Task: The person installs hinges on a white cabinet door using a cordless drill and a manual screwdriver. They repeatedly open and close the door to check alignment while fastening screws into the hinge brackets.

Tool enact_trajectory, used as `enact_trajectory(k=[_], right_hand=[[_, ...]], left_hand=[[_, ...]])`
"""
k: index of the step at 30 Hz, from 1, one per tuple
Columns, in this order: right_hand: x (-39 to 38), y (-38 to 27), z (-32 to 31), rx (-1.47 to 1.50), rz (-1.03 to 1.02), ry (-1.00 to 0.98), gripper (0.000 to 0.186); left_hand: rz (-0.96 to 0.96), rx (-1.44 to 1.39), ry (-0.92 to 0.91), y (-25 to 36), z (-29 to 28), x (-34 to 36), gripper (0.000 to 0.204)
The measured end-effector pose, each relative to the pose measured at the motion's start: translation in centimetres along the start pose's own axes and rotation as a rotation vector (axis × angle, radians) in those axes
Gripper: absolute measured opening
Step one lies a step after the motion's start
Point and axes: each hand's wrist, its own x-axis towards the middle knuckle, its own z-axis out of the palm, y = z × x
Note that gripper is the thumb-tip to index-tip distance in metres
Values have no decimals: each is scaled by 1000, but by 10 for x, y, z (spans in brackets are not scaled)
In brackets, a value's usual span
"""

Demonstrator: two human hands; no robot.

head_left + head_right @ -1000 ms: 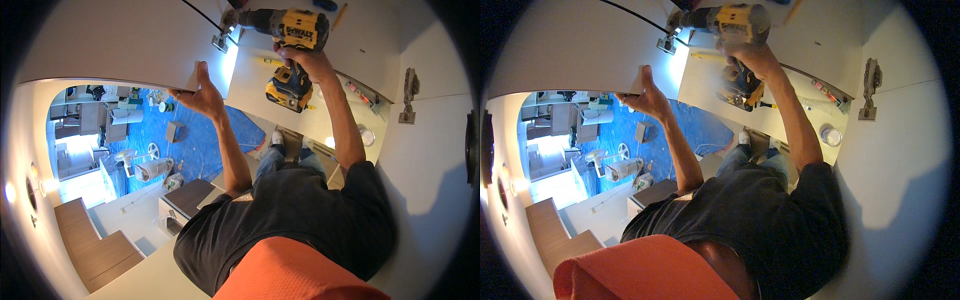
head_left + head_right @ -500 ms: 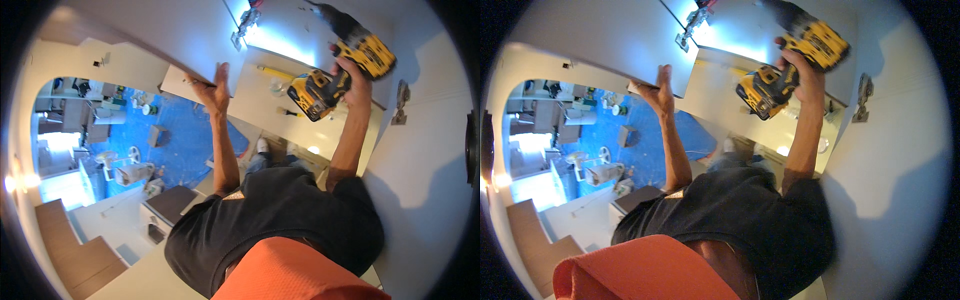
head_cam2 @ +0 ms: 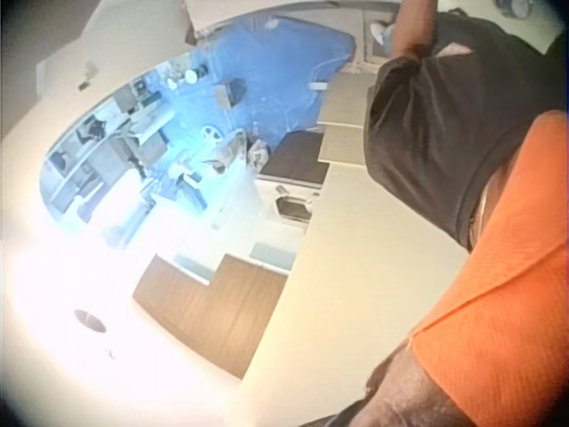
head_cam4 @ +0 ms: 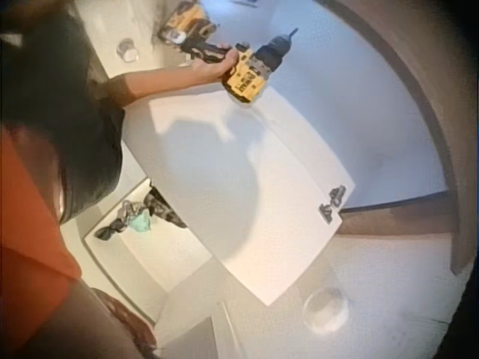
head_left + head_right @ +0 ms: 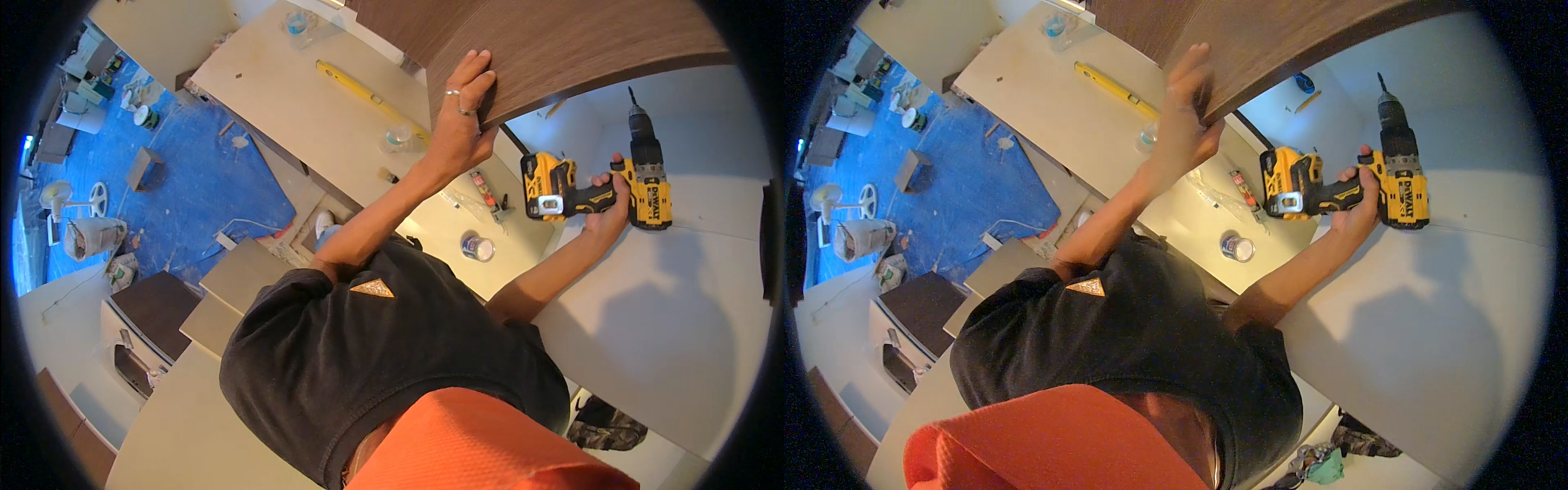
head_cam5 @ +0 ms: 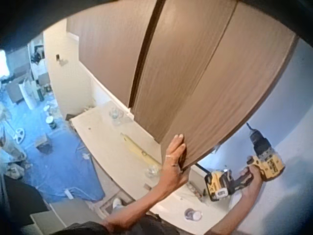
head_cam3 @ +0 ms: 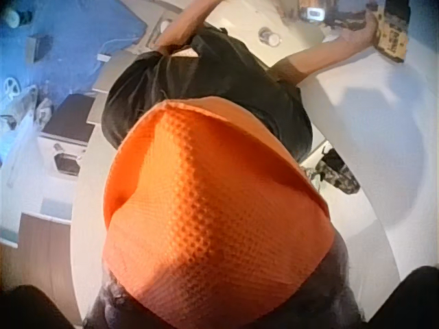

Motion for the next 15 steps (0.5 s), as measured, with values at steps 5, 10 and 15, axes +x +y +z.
enact_trajectory(k=[5, 10, 15], right_hand=[[42, -3, 0, -123, -103, 146, 34], [60, 2, -5, -205, -258, 218, 38], [79, 10, -19, -193, -366, 297, 33]], left_hand=[[9, -20, -9, -10, -3, 2, 73], [32, 40, 74, -11, 19, -7, 85], [46, 83, 146, -22, 52, -20, 94]])
